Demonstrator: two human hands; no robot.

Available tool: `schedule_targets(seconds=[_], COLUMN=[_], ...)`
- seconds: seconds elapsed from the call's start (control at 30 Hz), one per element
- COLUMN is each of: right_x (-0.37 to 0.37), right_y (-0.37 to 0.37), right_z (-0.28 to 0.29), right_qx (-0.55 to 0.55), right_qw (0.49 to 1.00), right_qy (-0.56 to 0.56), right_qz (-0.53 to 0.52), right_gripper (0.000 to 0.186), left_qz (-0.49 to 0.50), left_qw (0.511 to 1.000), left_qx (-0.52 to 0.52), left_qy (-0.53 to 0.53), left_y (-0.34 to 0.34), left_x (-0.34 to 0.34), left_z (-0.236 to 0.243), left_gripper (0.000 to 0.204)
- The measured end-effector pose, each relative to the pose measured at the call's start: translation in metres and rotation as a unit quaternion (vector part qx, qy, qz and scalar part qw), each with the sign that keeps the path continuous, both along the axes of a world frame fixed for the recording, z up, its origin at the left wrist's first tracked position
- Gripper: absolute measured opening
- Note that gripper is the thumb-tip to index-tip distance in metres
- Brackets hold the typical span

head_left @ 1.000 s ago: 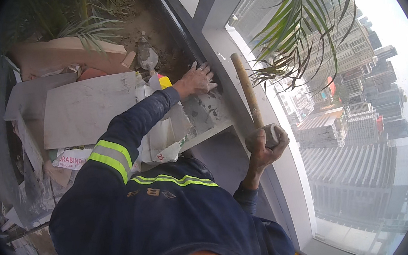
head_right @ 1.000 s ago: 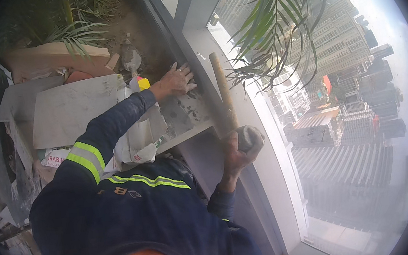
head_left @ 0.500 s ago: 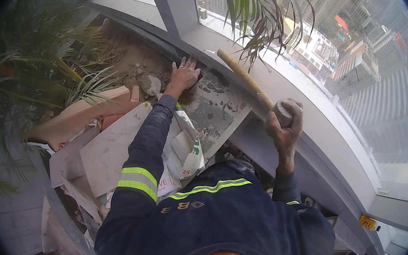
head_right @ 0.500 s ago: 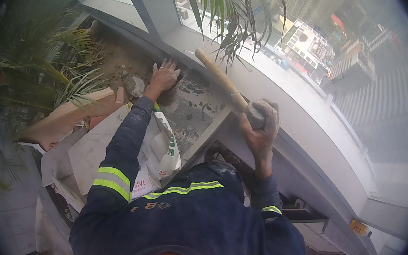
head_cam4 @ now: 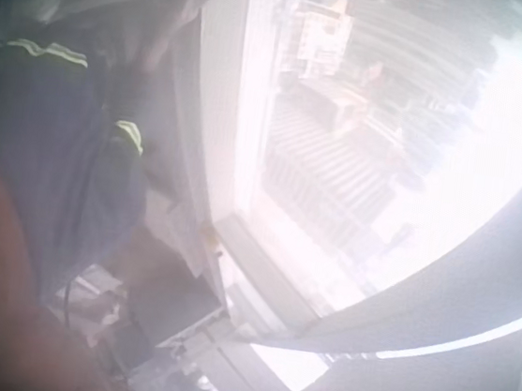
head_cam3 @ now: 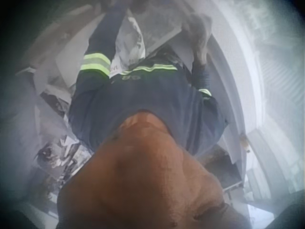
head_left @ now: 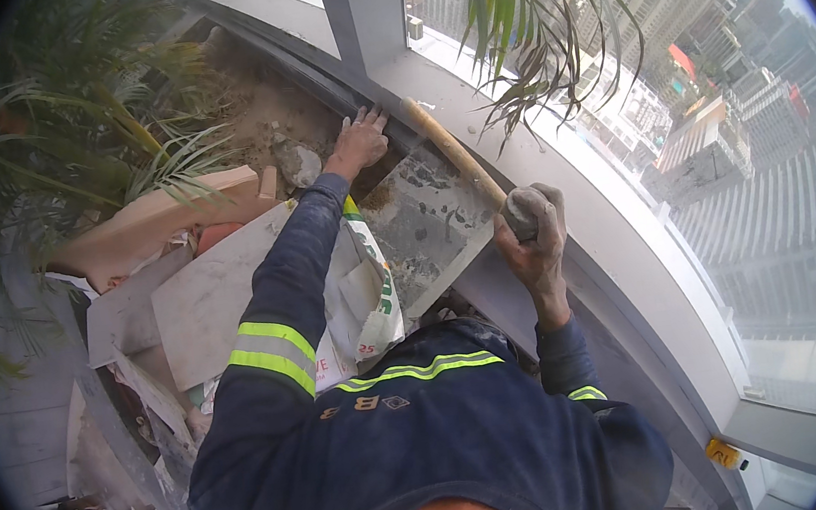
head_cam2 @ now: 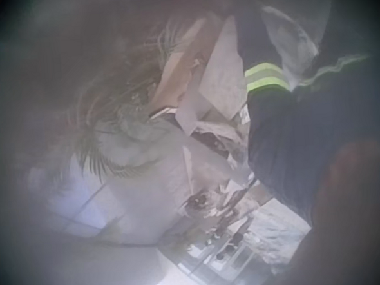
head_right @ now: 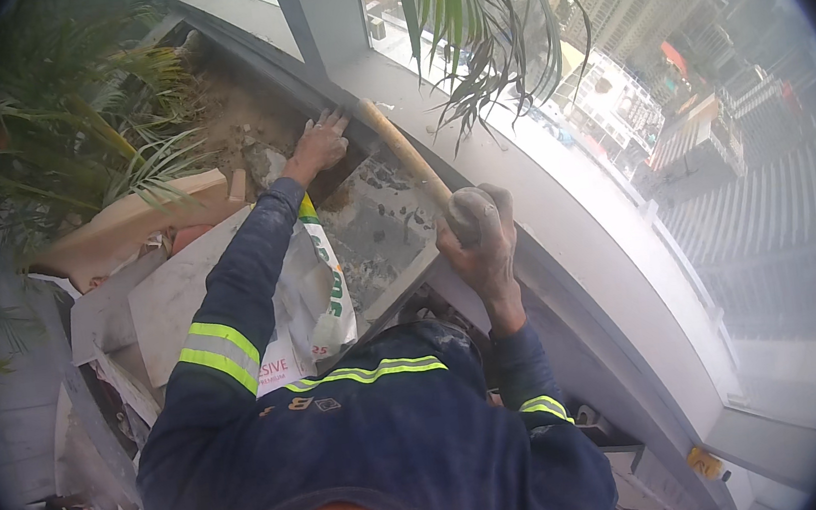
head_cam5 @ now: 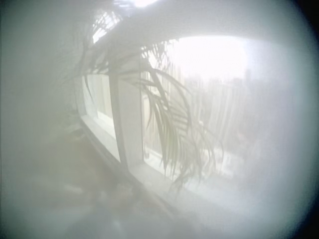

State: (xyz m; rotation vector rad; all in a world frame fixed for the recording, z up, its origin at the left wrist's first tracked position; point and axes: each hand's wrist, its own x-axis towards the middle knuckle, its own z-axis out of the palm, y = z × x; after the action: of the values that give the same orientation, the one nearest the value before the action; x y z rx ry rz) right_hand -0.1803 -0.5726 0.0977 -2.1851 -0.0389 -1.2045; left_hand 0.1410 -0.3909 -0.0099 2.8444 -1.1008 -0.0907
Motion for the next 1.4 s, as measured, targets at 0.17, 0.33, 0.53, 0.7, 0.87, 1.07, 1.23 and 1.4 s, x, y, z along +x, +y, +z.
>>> schedule_targets(seconds=[0.17,0.33,0.53,0.7,0.87,1.07,1.23,1.4], right_x=[-0.006,0.000,-0.001,-0.004,-0.002,-0.001,-0.006,-0.002], right_y=[0.005,0.005,0.008,0.004,0.006,0.006,0.010,0.008], right_z=[0.006,0.005,0.006,0.009,0.007,0.008,0.010,0.007], right_qx=[0.041,0.000,0.034,0.024,0.020,0.014,0.031,0.033], right_qw=[0.993,0.998,0.996,0.994,0.993,0.994,0.995,0.991], right_qy=[0.108,0.060,0.081,0.110,0.114,0.104,0.100,0.128], right_qz=[-0.009,-0.003,-0.006,-0.012,-0.015,-0.003,0.002,-0.002], right_gripper=[0.039,0.038,0.039,0.037,0.037,0.038,0.038,0.039], left_qz=[0.004,-0.002,-0.007,-0.005,-0.005,-0.005,-0.006,-0.002], left_qw=[1.000,1.000,0.999,1.000,1.000,1.000,1.000,1.000], left_qx=[0.007,-0.008,-0.018,0.005,0.005,0.004,-0.007,0.021], left_qy=[0.008,-0.013,-0.028,-0.012,-0.015,-0.022,-0.020,-0.012], left_y=[-0.005,0.001,0.001,-0.002,0.001,0.000,-0.002,-0.001], left_x=[-0.004,-0.002,0.000,-0.005,-0.003,0.001,-0.003,-0.004], left_z=[-0.002,-0.008,-0.006,-0.007,-0.013,-0.008,-0.008,-0.009], left_gripper=[0.071,0.070,0.070,0.068,0.068,0.066,0.066,0.067])
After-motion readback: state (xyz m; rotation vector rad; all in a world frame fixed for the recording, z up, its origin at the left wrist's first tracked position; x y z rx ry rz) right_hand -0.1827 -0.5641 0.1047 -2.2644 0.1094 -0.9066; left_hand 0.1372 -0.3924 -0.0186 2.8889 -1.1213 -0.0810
